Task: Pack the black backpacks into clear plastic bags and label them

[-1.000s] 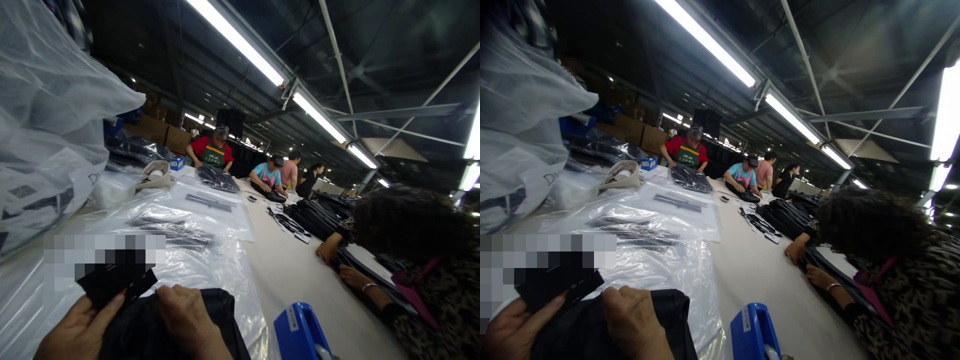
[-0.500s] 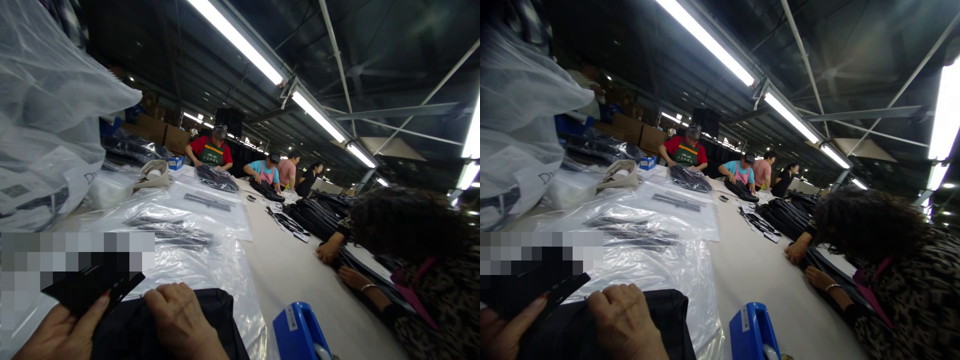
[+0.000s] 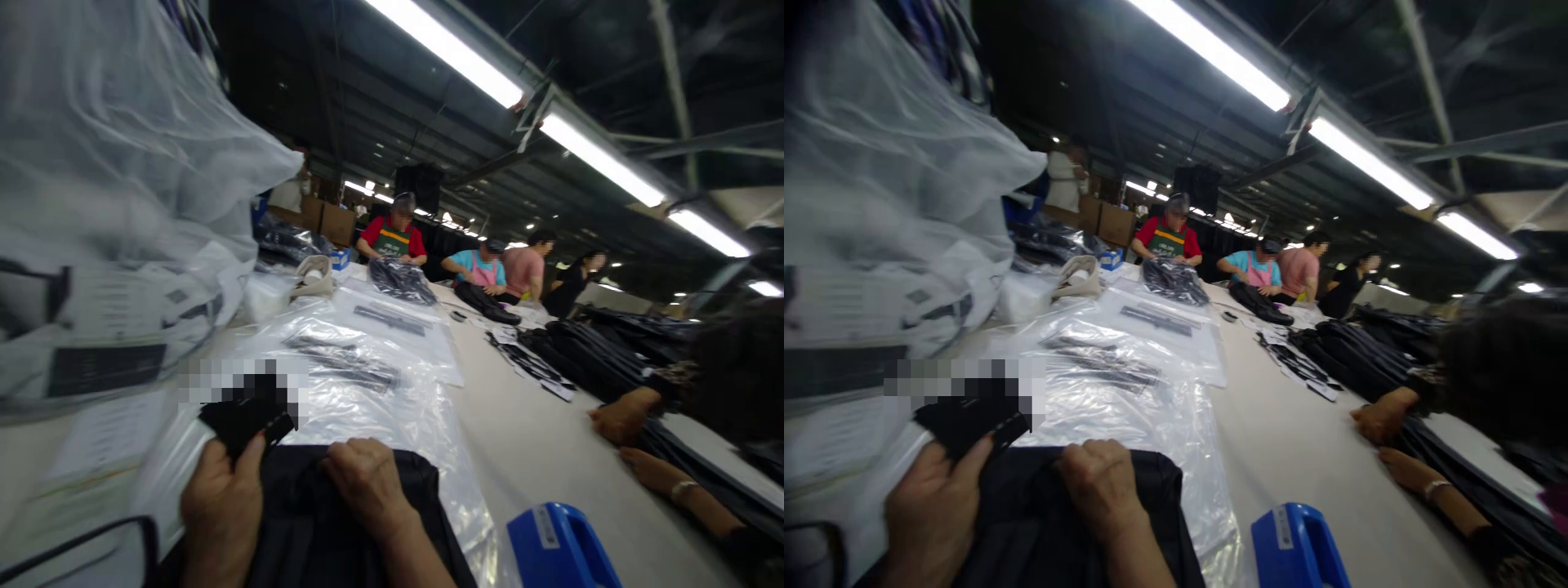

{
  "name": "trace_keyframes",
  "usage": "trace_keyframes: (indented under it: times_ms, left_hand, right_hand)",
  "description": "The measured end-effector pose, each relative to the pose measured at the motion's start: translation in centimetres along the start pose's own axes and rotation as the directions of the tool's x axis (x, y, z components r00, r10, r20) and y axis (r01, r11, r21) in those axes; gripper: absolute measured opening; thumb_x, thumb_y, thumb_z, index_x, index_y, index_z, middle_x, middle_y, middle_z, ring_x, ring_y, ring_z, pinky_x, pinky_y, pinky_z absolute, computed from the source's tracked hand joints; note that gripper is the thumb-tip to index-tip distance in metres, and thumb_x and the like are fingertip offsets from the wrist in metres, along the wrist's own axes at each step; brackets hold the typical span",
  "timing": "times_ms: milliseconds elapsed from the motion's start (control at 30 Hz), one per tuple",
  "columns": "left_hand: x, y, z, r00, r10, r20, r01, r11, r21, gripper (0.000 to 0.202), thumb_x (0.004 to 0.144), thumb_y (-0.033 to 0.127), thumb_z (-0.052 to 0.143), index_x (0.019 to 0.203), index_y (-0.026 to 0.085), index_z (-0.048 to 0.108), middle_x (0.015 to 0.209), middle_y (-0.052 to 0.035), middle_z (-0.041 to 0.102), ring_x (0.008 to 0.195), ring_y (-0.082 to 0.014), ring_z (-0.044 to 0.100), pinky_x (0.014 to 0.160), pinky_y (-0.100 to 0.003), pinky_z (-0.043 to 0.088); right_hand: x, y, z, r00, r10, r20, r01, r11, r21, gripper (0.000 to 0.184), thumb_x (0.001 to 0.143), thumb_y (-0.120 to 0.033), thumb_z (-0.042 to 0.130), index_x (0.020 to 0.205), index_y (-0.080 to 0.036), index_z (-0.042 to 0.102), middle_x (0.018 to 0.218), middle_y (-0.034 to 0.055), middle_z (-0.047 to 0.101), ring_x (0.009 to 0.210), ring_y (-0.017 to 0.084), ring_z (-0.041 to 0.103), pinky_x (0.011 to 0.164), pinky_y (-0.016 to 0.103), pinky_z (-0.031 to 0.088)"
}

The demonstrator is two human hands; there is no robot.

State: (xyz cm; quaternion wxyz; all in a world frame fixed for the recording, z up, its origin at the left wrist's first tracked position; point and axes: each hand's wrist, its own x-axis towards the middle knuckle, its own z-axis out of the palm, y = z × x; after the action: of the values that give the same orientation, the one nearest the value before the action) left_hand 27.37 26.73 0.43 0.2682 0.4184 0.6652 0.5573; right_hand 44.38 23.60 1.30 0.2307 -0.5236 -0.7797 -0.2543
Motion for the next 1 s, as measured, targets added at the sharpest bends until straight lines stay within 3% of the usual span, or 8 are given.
trace_keyframes:
  times_ms: [167,300,400,600,733,833,933,1000]
  left_hand:
    - [-0.4,1.4,0.6,0.999,0.038,0.01,-0.033,0.946,-0.322,0.027,0.066,0.04,0.061,0.083,0.019,0.061,0.074,-0.0003,0.066,0.073,-0.02,0.06,0.069,-0.03,0.044]
    - [-0.7,2.1,0.4,0.979,0.014,0.203,0.105,0.821,-0.561,0.03,0.064,0.033,0.068,0.089,0.016,0.062,0.082,-0.002,0.069,0.081,-0.0203,0.062,0.076,-0.03,0.047]
    - [-0.9,3.4,-0.5,0.918,0.055,0.393,0.231,0.732,-0.641,0.034,0.062,0.028,0.072,0.093,0.015,0.064,0.085,-0.0021,0.07,0.083,-0.0196,0.063,0.079,-0.03,0.048]
    - [-0.6,4.4,-2.5,0.691,0.18,0.7,0.351,0.763,-0.542,0.032,0.063,0.022,0.072,0.094,0.018,0.067,0.08,-0.0003,0.068,0.079,-0.0187,0.062,0.077,-0.03,0.048]
    - [-0.4,4.7,-3.1,0.454,0.279,0.846,0.061,0.938,-0.342,0.009,0.065,0.021,0.068,0.072,0.015,0.068,0.069,-0.0004,0.063,0.07,-0.0158,0.056,0.067,-0.025,0.043]
    - [-0.3,4.9,-3.1,0.324,0.292,0.9,-0.108,0.956,-0.272,0.005,0.066,0.018,0.062,0.065,0.014,0.065,0.069,-0.001,0.062,0.067,-0.0146,0.054,0.065,-0.024,0.04]
    - [-0.1,4.9,-3.2,0.339,0.258,0.905,-0.08,0.966,-0.246,0.004,0.064,0.018,0.063,0.064,0.014,0.064,0.066,-0.0005,0.061,0.066,-0.014,0.053,0.064,-0.024,0.04]
    - [0.3,4.6,-3.2,0.481,0.196,0.855,0.037,0.969,-0.243,0.009,0.062,0.022,0.066,0.063,0.015,0.062,0.063,0.0008,0.059,0.063,-0.0135,0.053,0.061,-0.024,0.04]
  right_hand:
    - [-0.2,0.7,0.3,0.998,0.051,0.024,-0.055,0.984,0.168,0.032,0.09,-0.035,0.046,0.064,-0.02,0.054,0.055,-0.0016,0.057,0.052,0.012,0.056,0.053,0.023,0.033]
    - [-0.2,0.7,0.2,0.993,0.077,0.088,-0.093,0.975,0.2,0.029,0.088,-0.036,0.049,0.065,-0.02,0.055,0.057,-0.0016,0.058,0.053,0.012,0.057,0.054,0.022,0.034]
    - [-0.1,0.7,0.0,0.986,0.091,0.138,-0.128,0.946,0.297,0.019,0.088,-0.028,0.048,0.073,-0.021,0.059,0.063,0.0,0.061,0.06,0.013,0.06,0.058,0.022,0.04]
    - [0.2,1.6,-0.4,0.892,0.39,0.229,-0.441,0.641,0.628,0.016,0.077,-0.024,0.051,0.086,-0.021,0.064,0.082,0.0014,0.07,0.076,0.017,0.065,0.07,0.027,0.049]
    - [0.2,1.9,-0.3,0.848,0.415,0.33,-0.52,0.526,0.674,0.013,0.075,-0.026,0.055,0.081,-0.02,0.065,0.075,0.0005,0.069,0.07,0.017,0.064,0.067,0.028,0.05]
    - [0.1,1.8,-0.2,0.915,0.321,0.243,-0.394,0.593,0.702,0.017,0.079,-0.024,0.055,0.092,-0.021,0.065,0.087,0.0028,0.069,0.081,0.016,0.064,0.074,0.029,0.05]
    - [0.1,1.6,-0.3,0.989,0.122,0.088,-0.15,0.768,0.622,0.023,0.084,-0.02,0.051,0.105,-0.023,0.062,0.105,0.0057,0.065,0.097,0.017,0.059,0.083,0.032,0.047]
    - [0.2,1.4,-0.4,0.999,0.005,0.051,-0.03,0.863,0.504,0.023,0.087,-0.016,0.046,0.104,-0.022,0.061,0.102,0.0066,0.065,0.095,0.018,0.059,0.082,0.032,0.045]
